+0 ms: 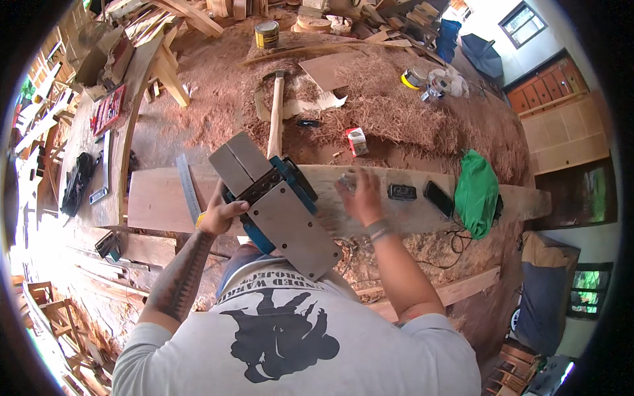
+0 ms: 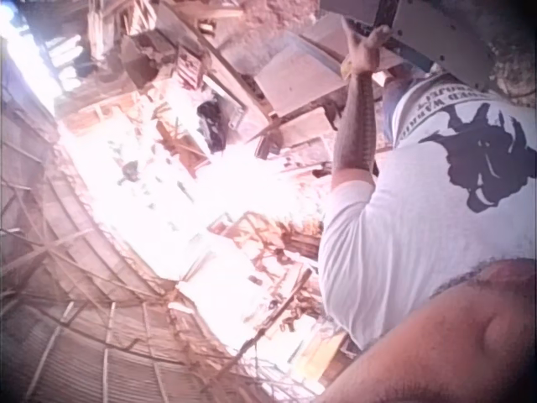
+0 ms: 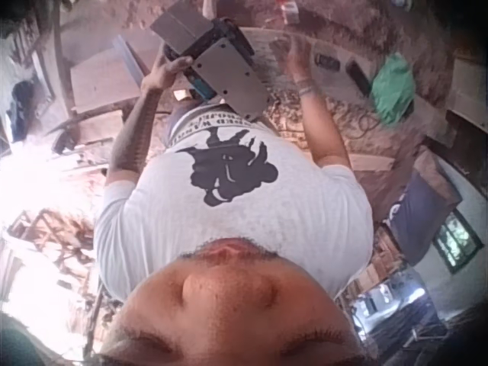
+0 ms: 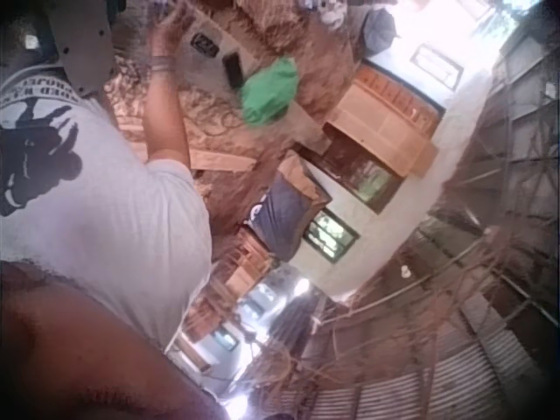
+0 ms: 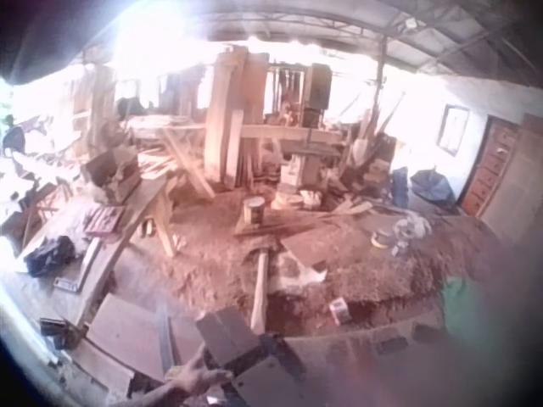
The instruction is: The person adjusts a power planer by using a combination square to measure and align the blades, tightening screws with a screwdriver.
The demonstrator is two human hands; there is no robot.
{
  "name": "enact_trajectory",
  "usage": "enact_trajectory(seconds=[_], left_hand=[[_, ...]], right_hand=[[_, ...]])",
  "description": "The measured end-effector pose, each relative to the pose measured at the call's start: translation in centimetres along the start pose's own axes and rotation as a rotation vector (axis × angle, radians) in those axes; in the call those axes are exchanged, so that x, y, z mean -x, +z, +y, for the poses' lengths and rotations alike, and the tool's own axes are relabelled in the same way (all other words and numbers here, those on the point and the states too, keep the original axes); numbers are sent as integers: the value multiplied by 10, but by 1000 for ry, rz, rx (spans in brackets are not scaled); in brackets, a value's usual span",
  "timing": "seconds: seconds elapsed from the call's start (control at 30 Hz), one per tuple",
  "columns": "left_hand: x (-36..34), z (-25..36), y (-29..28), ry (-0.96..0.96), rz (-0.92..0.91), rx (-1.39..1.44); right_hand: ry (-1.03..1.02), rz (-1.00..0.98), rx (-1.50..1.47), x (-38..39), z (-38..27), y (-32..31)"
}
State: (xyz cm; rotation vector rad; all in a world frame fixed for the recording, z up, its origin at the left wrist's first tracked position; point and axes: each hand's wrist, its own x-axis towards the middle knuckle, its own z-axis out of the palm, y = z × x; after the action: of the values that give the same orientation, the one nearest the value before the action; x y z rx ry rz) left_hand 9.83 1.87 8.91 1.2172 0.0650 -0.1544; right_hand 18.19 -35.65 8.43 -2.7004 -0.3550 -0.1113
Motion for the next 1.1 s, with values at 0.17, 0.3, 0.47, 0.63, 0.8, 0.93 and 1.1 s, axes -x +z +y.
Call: enact_trajectory(seconds=[0.17,0.3,0.47,0.63,0.8,0.93,1.1], left_hand=[[-49,-30,-6,-23,-180,53],[-77,-31,-1,-66,-268,8],[-94,-30,-12,-153,-400,-66],[-85,-32,-34,-18,-350,-411],[-37,19,-44,-41,-80,-889],[38,22,-82,56,83,-1329],[103,-13,-84,243,242,-1702]], right_hand=[[104,-419,-1296,-45,-48,6],[4,-415,-1207,-52,-68,-12],[-103,-326,-955,-37,-85,-29],[-43,-276,-930,-34,-97,-12],[62,-209,-737,-43,-94,-10],[23,-179,-537,-62,-94,-3],[18,-128,-648,-61,-101,6]])
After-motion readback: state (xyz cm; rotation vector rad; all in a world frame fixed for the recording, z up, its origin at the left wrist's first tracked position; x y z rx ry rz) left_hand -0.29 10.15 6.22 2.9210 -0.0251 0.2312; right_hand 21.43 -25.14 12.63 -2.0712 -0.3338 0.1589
